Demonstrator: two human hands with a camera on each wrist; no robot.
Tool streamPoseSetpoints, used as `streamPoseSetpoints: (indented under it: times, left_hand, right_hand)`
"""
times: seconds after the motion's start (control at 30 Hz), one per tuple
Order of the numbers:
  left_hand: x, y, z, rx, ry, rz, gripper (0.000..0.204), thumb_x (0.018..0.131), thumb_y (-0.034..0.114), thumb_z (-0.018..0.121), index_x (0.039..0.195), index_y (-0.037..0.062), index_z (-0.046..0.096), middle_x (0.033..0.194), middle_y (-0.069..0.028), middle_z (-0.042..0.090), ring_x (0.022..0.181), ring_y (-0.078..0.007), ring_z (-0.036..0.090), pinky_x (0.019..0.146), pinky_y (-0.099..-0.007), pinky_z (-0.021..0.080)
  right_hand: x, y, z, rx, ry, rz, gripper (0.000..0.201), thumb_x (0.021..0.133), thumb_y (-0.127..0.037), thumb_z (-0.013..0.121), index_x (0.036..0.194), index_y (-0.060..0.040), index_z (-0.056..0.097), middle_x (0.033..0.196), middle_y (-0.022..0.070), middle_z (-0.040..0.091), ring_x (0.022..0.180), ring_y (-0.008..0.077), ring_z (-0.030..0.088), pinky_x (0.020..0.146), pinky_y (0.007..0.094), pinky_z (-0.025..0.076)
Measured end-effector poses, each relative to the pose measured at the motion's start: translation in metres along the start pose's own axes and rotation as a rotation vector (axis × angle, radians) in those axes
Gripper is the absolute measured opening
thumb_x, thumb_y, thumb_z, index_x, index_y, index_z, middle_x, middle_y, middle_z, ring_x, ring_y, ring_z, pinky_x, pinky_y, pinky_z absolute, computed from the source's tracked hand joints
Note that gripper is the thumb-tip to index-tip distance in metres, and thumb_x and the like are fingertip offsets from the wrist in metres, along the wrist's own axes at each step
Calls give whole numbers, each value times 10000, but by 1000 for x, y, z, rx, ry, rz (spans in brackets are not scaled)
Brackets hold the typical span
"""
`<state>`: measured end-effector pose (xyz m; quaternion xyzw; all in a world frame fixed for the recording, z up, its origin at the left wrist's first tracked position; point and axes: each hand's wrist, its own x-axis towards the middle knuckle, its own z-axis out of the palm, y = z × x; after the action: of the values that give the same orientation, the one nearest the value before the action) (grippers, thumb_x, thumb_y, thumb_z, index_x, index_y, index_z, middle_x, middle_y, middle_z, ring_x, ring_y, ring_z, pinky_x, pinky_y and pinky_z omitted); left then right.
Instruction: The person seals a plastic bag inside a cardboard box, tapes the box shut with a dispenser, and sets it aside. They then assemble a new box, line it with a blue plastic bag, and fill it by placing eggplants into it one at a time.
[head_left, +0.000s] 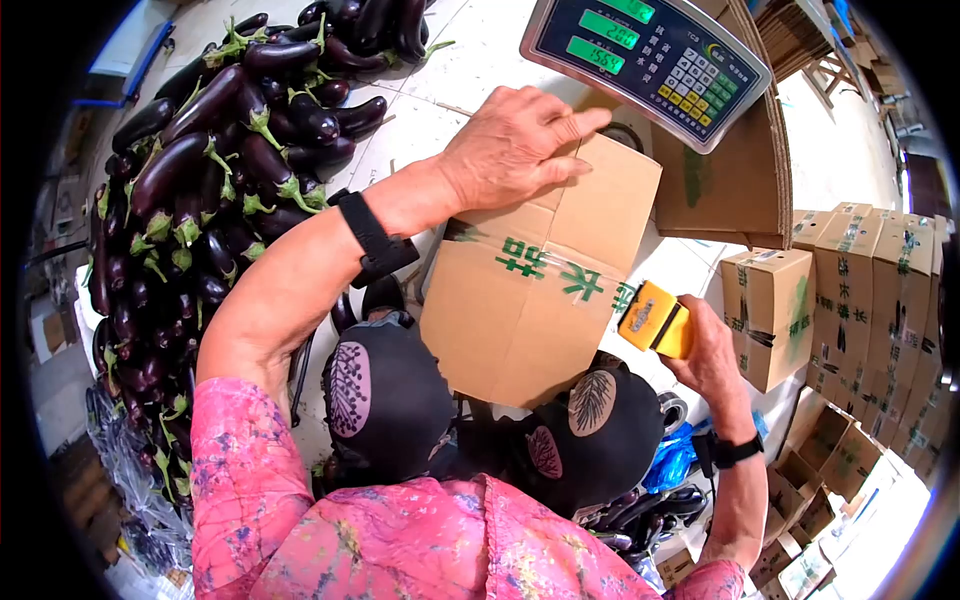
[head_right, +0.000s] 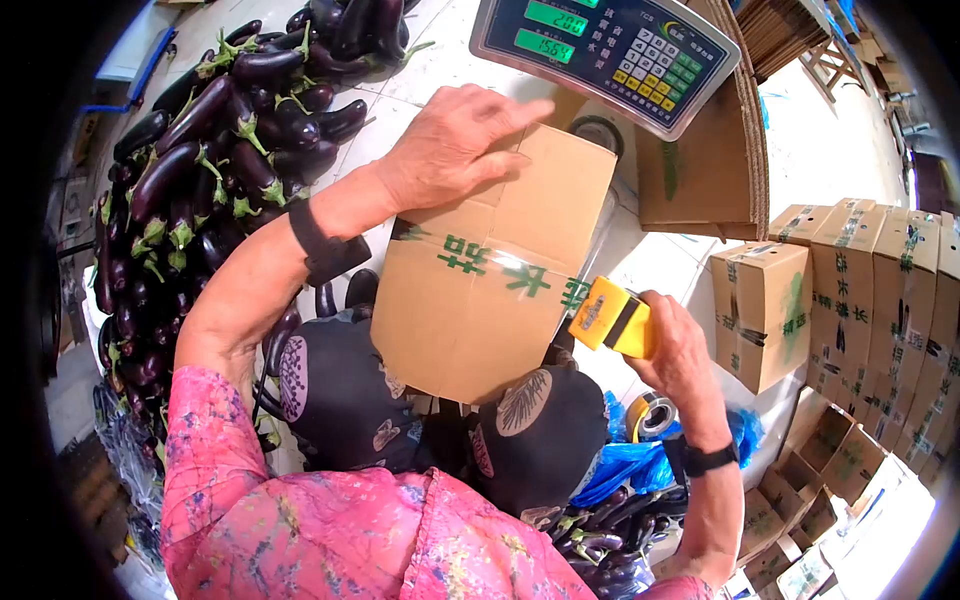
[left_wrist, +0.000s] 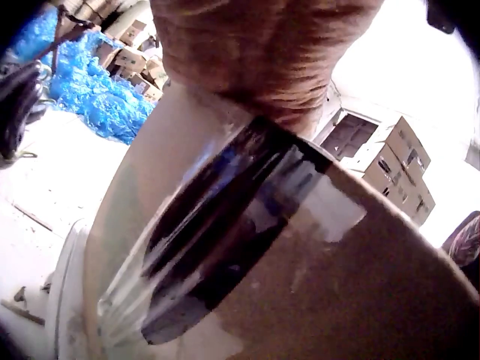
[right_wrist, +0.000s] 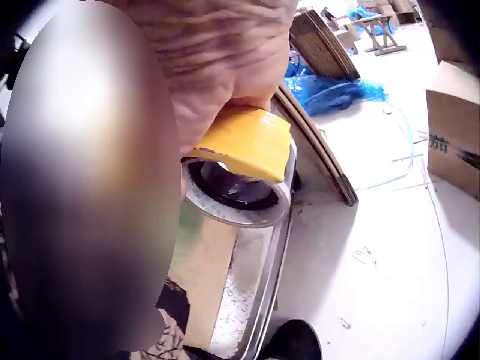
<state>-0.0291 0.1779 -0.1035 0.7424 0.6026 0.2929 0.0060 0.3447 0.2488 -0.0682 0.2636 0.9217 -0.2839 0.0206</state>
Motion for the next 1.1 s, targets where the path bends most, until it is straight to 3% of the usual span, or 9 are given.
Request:
streamPoseSetpoints:
  times: [0.1, 0.13, 0.2, 0.27, 0.37, 0.6, 0.83, 0.93, 1.1]
  left_hand:
    - [-15, -15, 4, -248, 336, -97, 575, 907, 293, 628, 1428, 88, 497, 1279, -160, 586, 1178, -337, 543, 1067, -432, 374]
    - [-39, -26, 12, -524, 292, -357, 594, 970, 331, 545, 1478, 49, 420, 1414, -180, 510, 1320, -353, 460, 1158, -424, 302]
    - [-87, -46, 16, -933, -173, -723, 620, 1044, 447, 407, 1514, 45, 364, 1455, -148, 486, 1372, -308, 422, 1187, -397, 266]
    - [-120, -4, 40, -1260, -16, -995, 686, 1060, 553, 290, 1520, 49, 359, 1480, -114, 470, 1355, -244, 453, 1157, -376, 339]
    - [-91, 17, 13, -1674, -136, -1234, 706, 1048, 585, 319, 1524, 65, 361, 1476, -89, 476, 1303, -204, 508, 1087, -355, 434]
    - [-72, 20, 73, -1846, -255, -1105, 668, 1023, 582, 426, 1432, 57, 479, 1355, -71, 573, 1177, -156, 582, 928, -341, 538]
    - [-112, -39, 57, -1540, -287, -1280, 646, 1038, 557, 414, 1418, 41, 489, 1338, -87, 581, 1154, -153, 596, 924, -336, 539]
    - [-118, -46, 14, -1598, -68, -1142, 642, 1073, 486, 341, 1522, 27, 329, 1476, -139, 477, 1335, -214, 494, 1124, -373, 410]
    - [-94, -12, -47, -1325, -108, -766, 681, 1069, 539, 277, 1554, 62, 246, 1456, -136, 497, 1316, -218, 515, 1115, -352, 418]
  right_hand:
    - [16, 13, 29, 25, -9, -17, 586, 677, -89, 791, 1188, -34, 510, 995, 206, 612, 937, 411, 623, 847, 447, 526]
    - [22, 15, 37, 46, 20, -11, 573, 686, -88, 792, 1178, -26, 505, 1000, 211, 622, 939, 413, 627, 848, 445, 531]
    - [23, 16, 47, 78, 48, -4, 565, 686, -93, 793, 1167, -24, 505, 1001, 214, 625, 936, 416, 628, 844, 441, 533]
    - [19, 14, 55, 128, 70, 54, 554, 679, -95, 788, 1150, -21, 507, 992, 216, 622, 928, 420, 622, 831, 445, 528]
    - [13, 10, 52, 56, 90, 37, 543, 697, -140, 747, 1168, -29, 501, 985, 222, 625, 862, 436, 638, 768, 442, 536]
    - [-24, -28, -14, -27, 56, 206, 546, 650, -72, 770, 1132, -27, 517, 933, 203, 594, 890, 425, 604, 784, 463, 502]
    - [45, -104, -23, -124, 13, 122, 456, 707, -98, 764, 1061, -15, 490, 910, 239, 615, 871, 457, 626, 746, 494, 511]
    - [97, -138, -14, -188, -47, 32, 388, 738, -124, 709, 1015, 7, 471, 879, 228, 628, 789, 428, 645, 690, 494, 525]
    - [170, -180, 16, -173, -70, -103, 335, 725, -93, 676, 987, 25, 504, 835, 245, 653, 767, 423, 672, 684, 492, 540]
